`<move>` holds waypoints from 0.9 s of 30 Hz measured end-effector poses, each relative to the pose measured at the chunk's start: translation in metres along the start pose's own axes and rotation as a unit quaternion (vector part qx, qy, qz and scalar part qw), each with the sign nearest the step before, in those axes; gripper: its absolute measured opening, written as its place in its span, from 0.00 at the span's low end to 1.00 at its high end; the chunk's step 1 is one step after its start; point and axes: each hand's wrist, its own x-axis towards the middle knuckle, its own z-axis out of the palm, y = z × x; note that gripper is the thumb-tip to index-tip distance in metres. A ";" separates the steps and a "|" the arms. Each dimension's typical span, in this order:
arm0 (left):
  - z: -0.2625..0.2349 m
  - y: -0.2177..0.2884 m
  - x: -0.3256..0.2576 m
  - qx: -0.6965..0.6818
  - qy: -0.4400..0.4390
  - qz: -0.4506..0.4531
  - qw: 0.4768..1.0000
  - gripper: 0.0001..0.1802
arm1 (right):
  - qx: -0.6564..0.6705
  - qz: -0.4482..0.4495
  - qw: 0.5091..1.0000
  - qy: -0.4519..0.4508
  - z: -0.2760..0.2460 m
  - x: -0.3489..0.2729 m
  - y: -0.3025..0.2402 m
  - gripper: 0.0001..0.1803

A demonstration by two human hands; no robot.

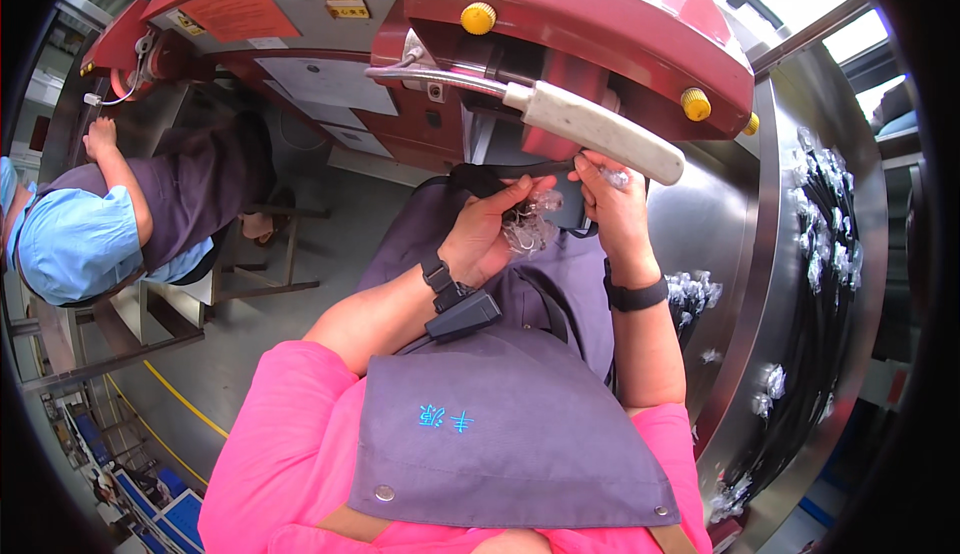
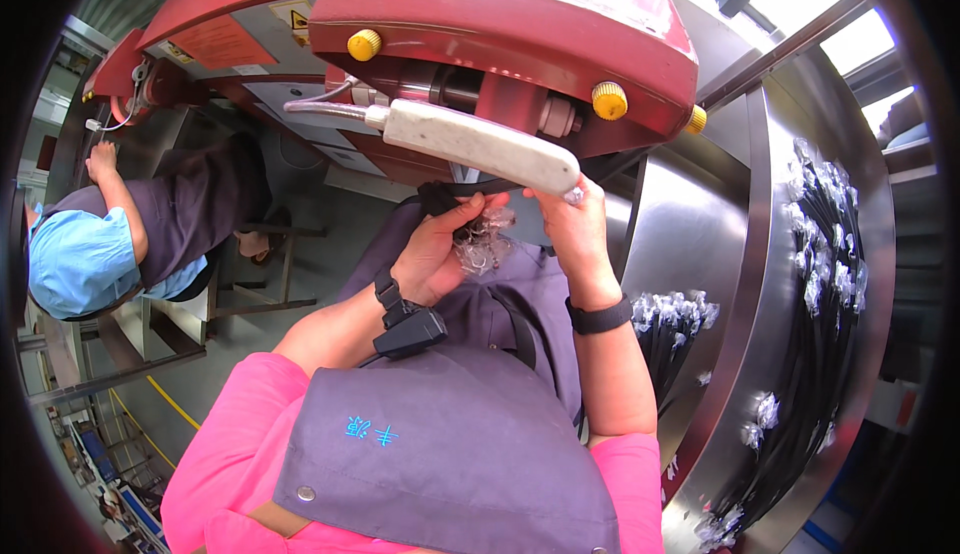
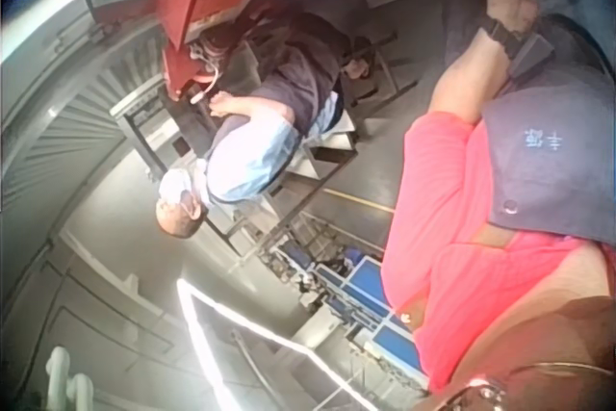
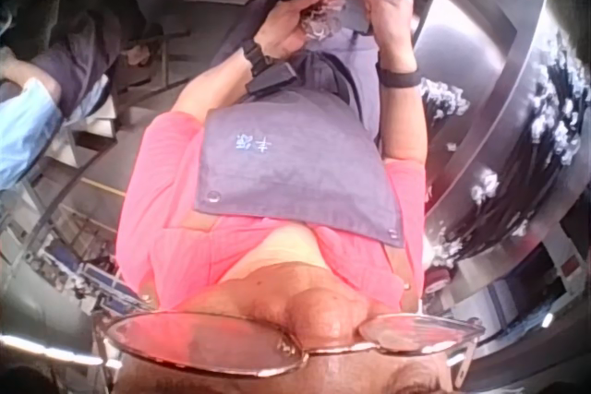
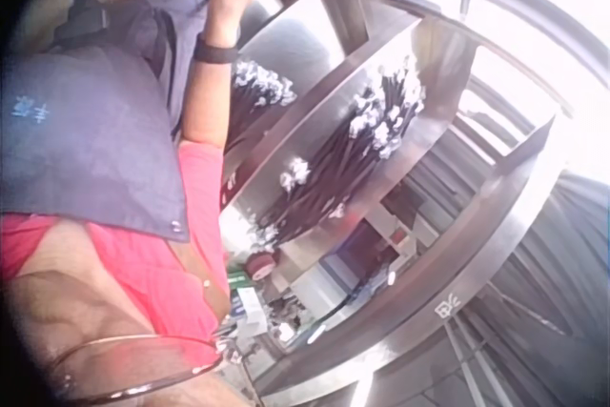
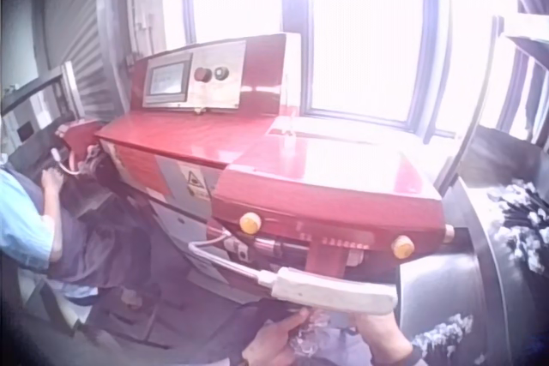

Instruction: The recorder is assembling components for a bag, specifically threading a black strap through a plastic fastener while seated at a factory workstation.

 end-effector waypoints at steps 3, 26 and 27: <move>0.001 0.001 0.000 0.000 0.002 -0.008 1.000 0.13 | -0.002 -0.009 1.000 0.005 0.000 0.000 0.000 0.08; 0.006 -0.020 -0.010 0.014 -0.009 -0.135 0.991 0.11 | -0.027 -0.235 0.972 -0.003 -0.009 -0.036 0.002 0.14; 0.002 -0.023 -0.008 0.017 -0.020 -0.141 0.990 0.11 | -0.010 -0.223 0.974 -0.035 -0.004 -0.044 -0.011 0.14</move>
